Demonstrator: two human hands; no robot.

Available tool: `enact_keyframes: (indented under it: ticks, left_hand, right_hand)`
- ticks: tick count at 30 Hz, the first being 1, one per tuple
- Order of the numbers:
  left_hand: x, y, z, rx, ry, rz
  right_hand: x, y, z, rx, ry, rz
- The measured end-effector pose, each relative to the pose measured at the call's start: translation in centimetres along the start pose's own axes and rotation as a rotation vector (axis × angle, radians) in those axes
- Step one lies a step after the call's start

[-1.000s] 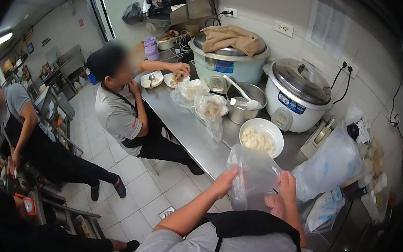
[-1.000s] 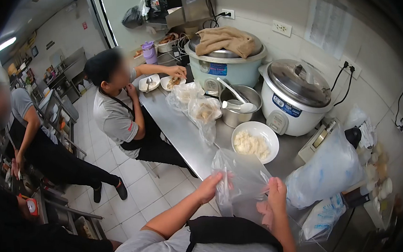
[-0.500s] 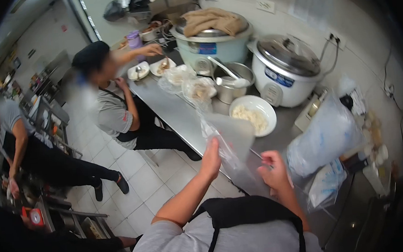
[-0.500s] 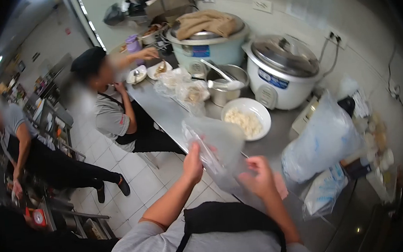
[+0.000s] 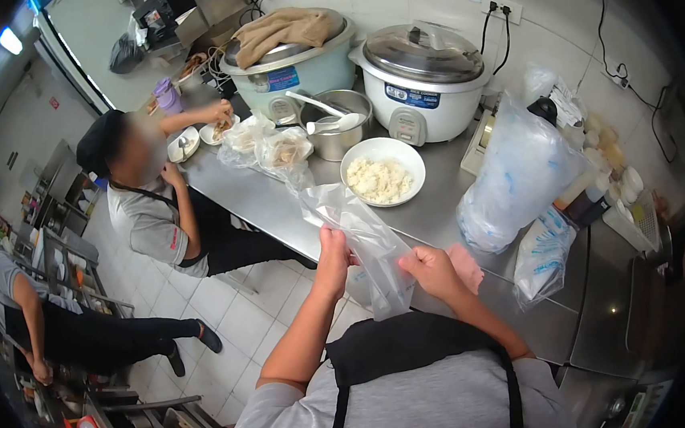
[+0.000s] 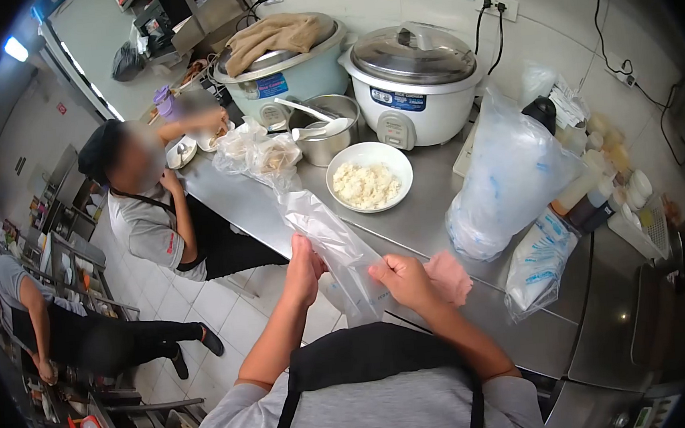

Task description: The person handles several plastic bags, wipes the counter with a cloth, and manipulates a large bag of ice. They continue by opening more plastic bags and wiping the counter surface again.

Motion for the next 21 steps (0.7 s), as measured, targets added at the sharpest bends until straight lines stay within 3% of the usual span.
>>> enact_keyframes:
  ticks: [3, 4, 10, 13, 17, 20, 21]
  left_hand:
    - [0.9, 0.1, 0.4, 0.043, -0.166, 0.127]
    - [1.9, 0.6, -0.2, 0.09, -0.052, 0.133]
    - [0.6, -0.3, 0.7, -0.085, -0.182, 0.134]
    - [1.3, 0.0, 0.3, -0.08, -0.172, 0.124]
    - [1.2, 0.2, 0.1, 0.009, -0.073, 0.059]
    - [0.9, 0.3, 0.3, 0.537, -0.137, -0.144]
    - [1.2, 0.7, 0.5, 0.439, -0.22, -0.032]
  right_hand:
    - [-0.3, 0.0, -1.6, 0.047, -0.109, -0.026]
    - [-0.4, 0.0, -1.7, 0.072, -0.145, -0.033]
    - [-2.1, 0.4, -0.5, 0.158, -0.342, -0.187]
    - [-2.5, 0.5, -0.1, 0.221, -0.209, -0.225]
    - [-2.7, 0.5, -1.2, 0.202, -0.239, -0.271]
    - [-2.7, 0.3, -0.5, 0.178, -0.187, -0.316]
    - [-2.4, 0.1, -0.4, 0.143, -0.217, -0.321]
Point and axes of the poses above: each hand's wrist, its own y-axis away from the middle knuckle, its own x-axis out of the palm, z = x × y, the point moved 3 cm from there along -y, towards the middle knuckle, and after that the axes turned 5 degrees about -x, right-handed, at the moved point
